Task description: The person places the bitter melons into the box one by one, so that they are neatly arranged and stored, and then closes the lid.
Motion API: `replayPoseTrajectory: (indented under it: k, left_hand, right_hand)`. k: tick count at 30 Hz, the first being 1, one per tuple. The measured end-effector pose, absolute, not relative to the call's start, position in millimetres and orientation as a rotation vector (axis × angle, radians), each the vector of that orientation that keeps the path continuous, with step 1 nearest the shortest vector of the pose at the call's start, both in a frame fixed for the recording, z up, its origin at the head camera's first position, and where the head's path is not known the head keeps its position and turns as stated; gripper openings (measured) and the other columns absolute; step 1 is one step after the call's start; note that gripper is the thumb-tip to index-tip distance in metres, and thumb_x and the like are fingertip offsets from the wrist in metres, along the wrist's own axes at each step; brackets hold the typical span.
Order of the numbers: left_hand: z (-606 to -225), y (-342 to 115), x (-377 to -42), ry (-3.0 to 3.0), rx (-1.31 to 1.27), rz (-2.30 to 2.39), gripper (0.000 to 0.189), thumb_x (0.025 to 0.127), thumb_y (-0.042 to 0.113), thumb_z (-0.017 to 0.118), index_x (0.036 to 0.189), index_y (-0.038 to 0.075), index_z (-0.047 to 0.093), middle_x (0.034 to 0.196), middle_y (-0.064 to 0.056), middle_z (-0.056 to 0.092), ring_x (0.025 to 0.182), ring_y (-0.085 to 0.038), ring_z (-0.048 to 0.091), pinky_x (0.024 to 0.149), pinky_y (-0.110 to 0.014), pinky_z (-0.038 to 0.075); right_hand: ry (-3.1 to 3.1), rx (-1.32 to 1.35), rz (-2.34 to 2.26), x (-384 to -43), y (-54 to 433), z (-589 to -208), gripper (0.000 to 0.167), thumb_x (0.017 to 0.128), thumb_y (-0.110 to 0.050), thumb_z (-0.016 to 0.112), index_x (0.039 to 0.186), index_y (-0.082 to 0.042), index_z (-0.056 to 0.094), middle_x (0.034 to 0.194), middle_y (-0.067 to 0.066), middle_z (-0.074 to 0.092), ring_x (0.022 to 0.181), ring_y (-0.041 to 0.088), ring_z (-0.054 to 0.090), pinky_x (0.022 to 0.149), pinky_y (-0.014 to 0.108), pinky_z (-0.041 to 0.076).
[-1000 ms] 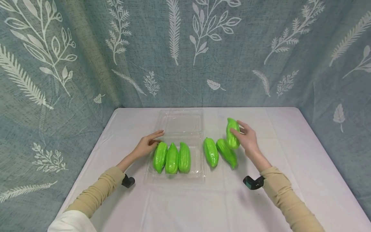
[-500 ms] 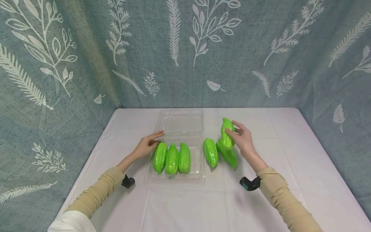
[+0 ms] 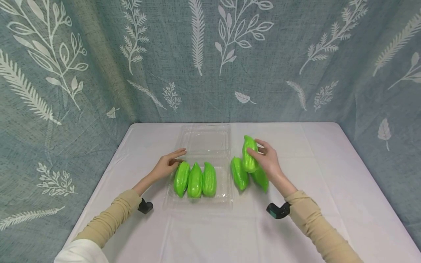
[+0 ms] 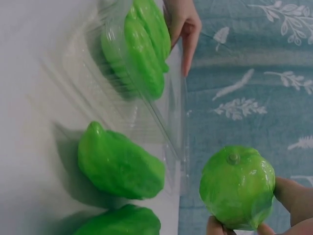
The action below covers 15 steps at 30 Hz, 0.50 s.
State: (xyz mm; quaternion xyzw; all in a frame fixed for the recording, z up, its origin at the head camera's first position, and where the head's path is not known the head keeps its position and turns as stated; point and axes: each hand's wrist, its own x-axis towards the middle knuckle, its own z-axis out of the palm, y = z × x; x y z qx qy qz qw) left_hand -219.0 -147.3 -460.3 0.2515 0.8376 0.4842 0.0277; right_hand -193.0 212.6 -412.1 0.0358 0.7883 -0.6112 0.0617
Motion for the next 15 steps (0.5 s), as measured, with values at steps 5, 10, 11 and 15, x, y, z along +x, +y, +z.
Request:
replayPoseTrajectory:
  k: [5,10,11,15]
  left_hand:
    - [-460.5,-147.5,-219.0,2.593,0.783,1.487,0.045,0.087,-0.019,0.042,0.132,-0.015,0.045,0.146,-0.032,0.034,0.111,-0.048,0.057,0.096,-0.045,0.052]
    - [-461.5,-147.5,-219.5,2.608,0.793,1.476,0.045,0.087,-0.019,0.042,0.132,-0.015,0.045,0.145,-0.032,0.034,0.111,-0.048,0.057,0.095,-0.045,0.052]
    - [-461.6,-147.5,-219.5,2.608,0.794,1.477,0.045,0.087,-0.019,0.042,0.132,-0.015,0.045,0.145,-0.032,0.034,0.111,-0.048,0.057,0.095,-0.045,0.052]
    - [-461.2,-147.7,-219.6,2.601,0.792,1.481,0.045,0.087,-0.019,0.042,0.132,-0.016,0.044,0.145,-0.032,0.033,0.111,-0.048,0.057,0.095,-0.045,0.053]
  right_hand:
    - [2.373,0.122,-1.834,-192.4,206.0,-413.6,0.068,0.095,-0.03,0.056,0.151,-0.01,0.024,0.148,0.027,0.034,0.133,0.04,0.04,0.109,0.048,0.043]
    - [2.37,0.113,-1.826,-191.6,200.1,-414.5,0.068,0.094,-0.03,0.058,0.15,-0.01,0.025,0.148,0.027,0.034,0.133,0.04,0.04,0.109,0.048,0.042]
    - [2.369,0.11,-1.828,-191.3,198.8,-414.3,0.068,0.094,-0.03,0.058,0.15,-0.01,0.025,0.148,0.027,0.034,0.134,0.04,0.039,0.11,0.049,0.042]
    - [2.368,0.112,-1.83,-190.7,193.3,-413.7,0.068,0.093,-0.029,0.06,0.149,-0.009,0.027,0.148,0.027,0.034,0.134,0.04,0.039,0.111,0.049,0.041]
